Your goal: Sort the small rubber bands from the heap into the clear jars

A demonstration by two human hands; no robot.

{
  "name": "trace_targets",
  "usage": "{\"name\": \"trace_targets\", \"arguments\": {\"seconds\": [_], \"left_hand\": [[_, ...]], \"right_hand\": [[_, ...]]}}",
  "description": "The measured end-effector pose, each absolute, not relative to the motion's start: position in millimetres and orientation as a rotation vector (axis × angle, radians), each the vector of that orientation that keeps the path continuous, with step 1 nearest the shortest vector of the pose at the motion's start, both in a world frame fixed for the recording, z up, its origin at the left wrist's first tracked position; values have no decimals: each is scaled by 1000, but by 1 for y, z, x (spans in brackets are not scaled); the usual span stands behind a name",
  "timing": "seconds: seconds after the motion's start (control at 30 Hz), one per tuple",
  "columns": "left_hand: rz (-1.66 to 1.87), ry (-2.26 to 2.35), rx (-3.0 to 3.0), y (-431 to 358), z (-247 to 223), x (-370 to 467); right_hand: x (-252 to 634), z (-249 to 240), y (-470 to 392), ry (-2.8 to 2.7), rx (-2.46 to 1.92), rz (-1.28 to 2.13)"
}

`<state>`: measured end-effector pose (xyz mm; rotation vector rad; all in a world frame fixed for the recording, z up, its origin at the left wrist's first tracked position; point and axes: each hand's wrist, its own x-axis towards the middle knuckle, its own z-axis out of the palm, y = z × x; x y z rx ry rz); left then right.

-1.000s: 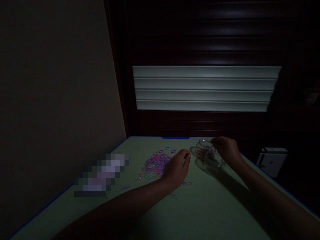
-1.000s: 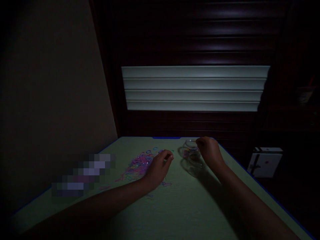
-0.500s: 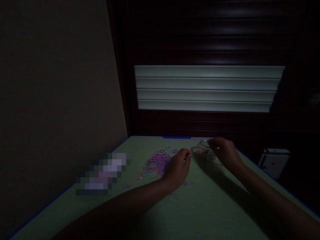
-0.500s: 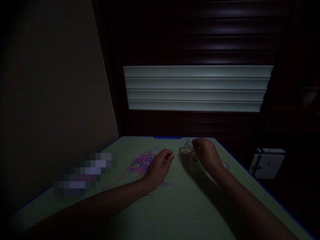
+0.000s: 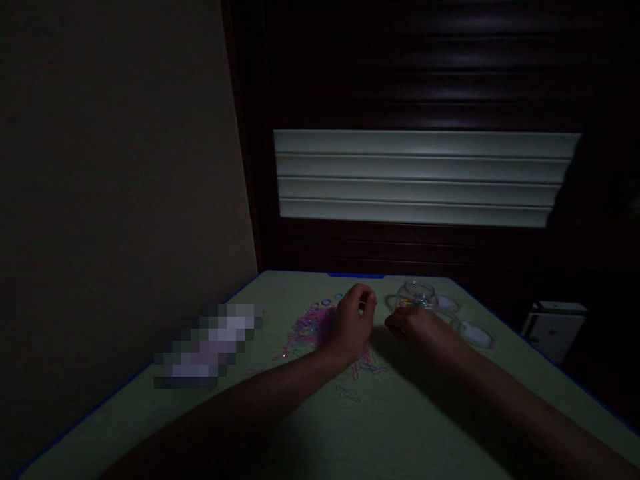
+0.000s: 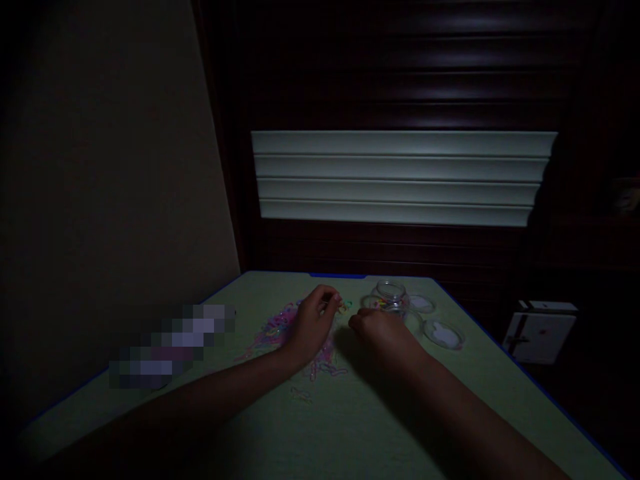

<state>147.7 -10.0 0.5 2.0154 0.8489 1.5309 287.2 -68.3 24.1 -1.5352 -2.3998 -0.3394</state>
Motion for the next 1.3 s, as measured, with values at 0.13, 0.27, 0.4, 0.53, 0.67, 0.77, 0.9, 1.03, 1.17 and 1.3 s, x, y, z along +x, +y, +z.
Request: {"name": "trace_targets", "arguments": {"seconds": [0.13,0.27,0.4,0.53,0.67,0.77,0.9,1.03,1.17,1.3], "left_hand": [[1594,887,1941,9,14,140],[1517,1053,1936,34,22,124],[1354,1105,2015,55,24,104],[1069,1074,2152,66,26,84],[752,1018,2227,62,32,68],[546,995,2237,56,35,60],[407,1015,2228,55,34,53],[331,1040,2219,59,31,50],[308,1085,2228,61,30,48],[297,1117,2228,61,30,48]], "right_hand": [[286,21,-69,-2490,-1452,-270],[285,21,-73,-2508,-1416,-249],[285,21,-75,-2502,-1404,-234],[285,21,-74,-2511,-1396,-210],[285,20,-72,-2532,-1391,-201],[285,20,-72,-2531,-1387,-184],[285,20,-73,-2528,-1391,-188],[285,20,-74,-2525,-1391,-206],[284,18,-74,-2515,-1391,-212],[283,19,-74,-2529,-1386,-195]]}}
